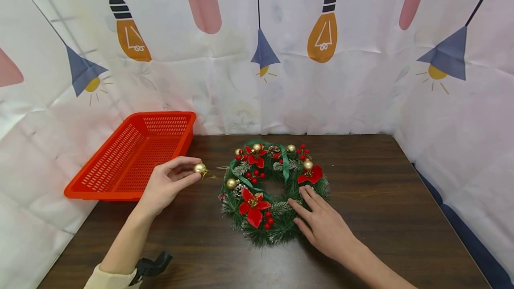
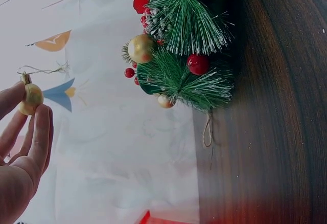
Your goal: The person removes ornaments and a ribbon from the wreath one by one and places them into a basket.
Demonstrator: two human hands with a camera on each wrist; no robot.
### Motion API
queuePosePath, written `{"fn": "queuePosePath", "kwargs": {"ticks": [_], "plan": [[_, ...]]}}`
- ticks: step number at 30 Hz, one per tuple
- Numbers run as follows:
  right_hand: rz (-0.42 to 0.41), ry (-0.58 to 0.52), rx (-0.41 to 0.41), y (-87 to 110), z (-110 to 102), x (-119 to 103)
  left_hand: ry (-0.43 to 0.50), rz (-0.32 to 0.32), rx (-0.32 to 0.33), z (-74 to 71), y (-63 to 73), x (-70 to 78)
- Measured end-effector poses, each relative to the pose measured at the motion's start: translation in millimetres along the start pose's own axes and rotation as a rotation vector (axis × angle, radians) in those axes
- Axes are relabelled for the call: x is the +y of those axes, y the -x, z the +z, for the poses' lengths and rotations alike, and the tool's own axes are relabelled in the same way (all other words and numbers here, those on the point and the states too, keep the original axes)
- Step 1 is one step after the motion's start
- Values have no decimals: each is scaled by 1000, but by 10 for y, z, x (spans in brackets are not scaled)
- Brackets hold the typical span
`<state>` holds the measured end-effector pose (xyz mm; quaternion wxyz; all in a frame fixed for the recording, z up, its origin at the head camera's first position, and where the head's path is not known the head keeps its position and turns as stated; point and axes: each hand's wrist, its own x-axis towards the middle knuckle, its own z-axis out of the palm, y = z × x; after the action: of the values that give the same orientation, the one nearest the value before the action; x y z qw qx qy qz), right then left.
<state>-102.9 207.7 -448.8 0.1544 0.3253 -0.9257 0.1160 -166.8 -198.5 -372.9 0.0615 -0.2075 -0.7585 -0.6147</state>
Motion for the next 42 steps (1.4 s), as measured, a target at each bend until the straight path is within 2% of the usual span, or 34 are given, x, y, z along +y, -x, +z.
{"fn": "queuePosePath", "kwargs": {"ticks": [24,32,42], "plan": [[5,1,-3,-4,-6,-9,1,-14,19,-105,8,12],[5,1,1,1,6,4,-35,-5,60,-176,7,-27],[9,-12,6,6,18,6,-43,-63,119,-334,3,-84]]}}
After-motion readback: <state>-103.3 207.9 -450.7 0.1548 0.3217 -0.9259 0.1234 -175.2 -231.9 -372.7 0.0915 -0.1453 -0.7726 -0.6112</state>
